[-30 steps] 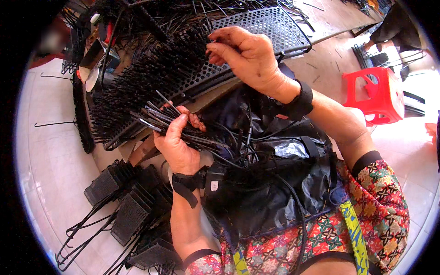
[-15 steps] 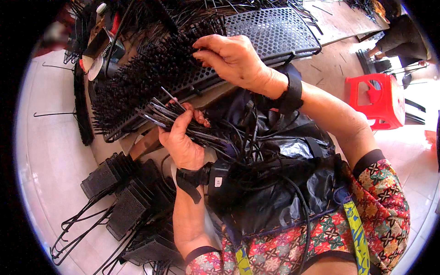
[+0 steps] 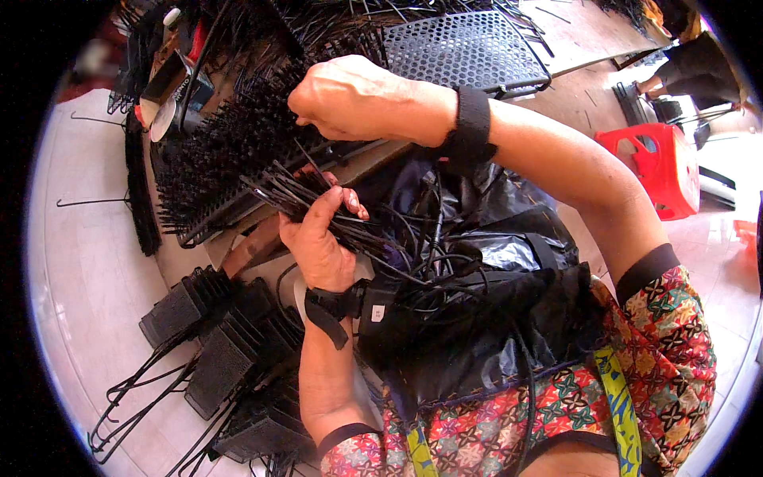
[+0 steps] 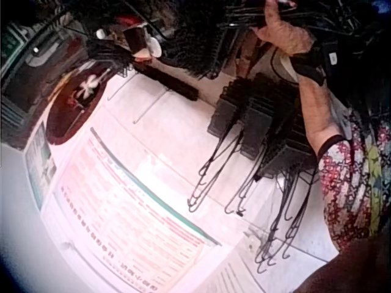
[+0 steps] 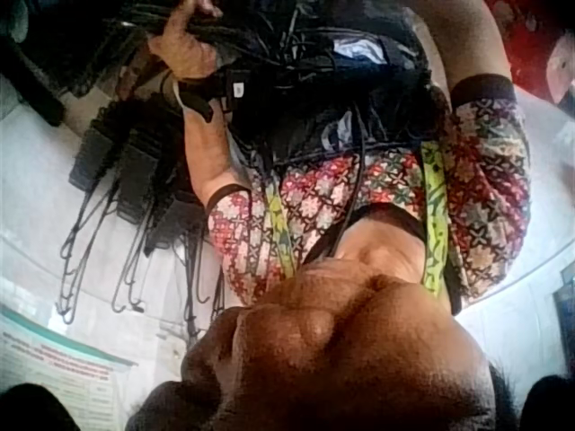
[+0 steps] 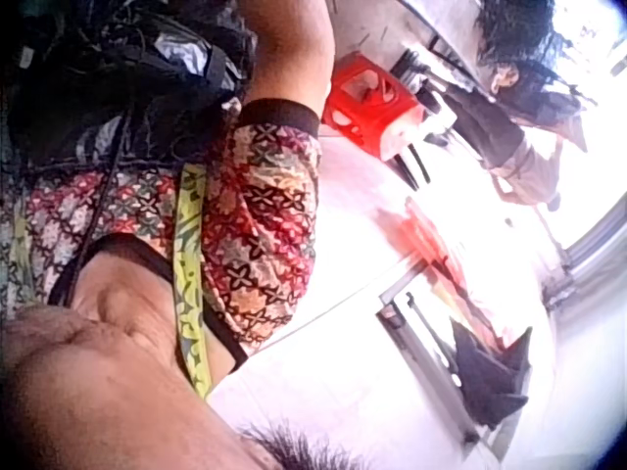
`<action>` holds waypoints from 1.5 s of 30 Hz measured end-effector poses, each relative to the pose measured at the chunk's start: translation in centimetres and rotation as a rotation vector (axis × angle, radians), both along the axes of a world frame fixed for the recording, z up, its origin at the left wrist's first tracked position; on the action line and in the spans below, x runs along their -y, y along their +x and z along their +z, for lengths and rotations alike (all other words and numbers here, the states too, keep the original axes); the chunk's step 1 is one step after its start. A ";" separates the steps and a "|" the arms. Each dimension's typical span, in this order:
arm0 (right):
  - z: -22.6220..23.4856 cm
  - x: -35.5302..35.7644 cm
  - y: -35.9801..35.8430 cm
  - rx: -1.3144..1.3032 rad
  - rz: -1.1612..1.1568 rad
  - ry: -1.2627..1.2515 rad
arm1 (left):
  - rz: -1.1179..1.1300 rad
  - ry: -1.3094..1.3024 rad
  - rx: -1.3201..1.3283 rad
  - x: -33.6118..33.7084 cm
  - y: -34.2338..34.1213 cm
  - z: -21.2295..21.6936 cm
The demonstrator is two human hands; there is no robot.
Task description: The person inserts black plastic hanger hooks into a perforated black plastic board. They repeatedly pick up hooks from a pile and push them into the holes of the board, working continuously with both hands.
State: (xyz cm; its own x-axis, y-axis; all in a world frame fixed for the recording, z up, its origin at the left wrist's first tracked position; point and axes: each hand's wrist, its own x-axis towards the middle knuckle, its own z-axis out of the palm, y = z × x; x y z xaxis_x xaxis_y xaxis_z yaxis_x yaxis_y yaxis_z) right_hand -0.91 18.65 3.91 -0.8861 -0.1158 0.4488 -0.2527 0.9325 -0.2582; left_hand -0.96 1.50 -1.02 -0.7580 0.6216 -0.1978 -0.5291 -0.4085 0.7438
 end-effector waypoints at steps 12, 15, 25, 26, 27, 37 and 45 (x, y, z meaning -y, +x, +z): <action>1.1 -0.2 -0.4 0.180 -0.178 0.045 | -0.015 -0.052 -0.051 -0.2 0.6 0.2; 1.6 -0.3 -1.6 0.225 -0.141 0.067 | -0.040 -0.052 -0.067 -0.3 0.6 0.3; 3.0 0.5 -1.2 0.349 0.028 0.190 | -0.074 -0.078 -0.058 -0.2 0.6 0.3; 2.7 0.4 -1.4 0.316 0.014 0.160 | -0.078 -0.083 -0.062 -0.3 0.7 0.5; 2.1 0.3 -1.9 0.284 0.000 0.130 | -0.081 -0.089 -0.067 -0.3 0.7 0.5; 0.7 -0.3 -0.8 0.195 -0.022 0.030 | -0.116 -0.075 -0.056 -0.5 0.6 0.4; -1.0 -1.1 0.6 -0.019 0.008 0.036 | -0.091 -0.117 -0.039 -0.4 0.2 0.1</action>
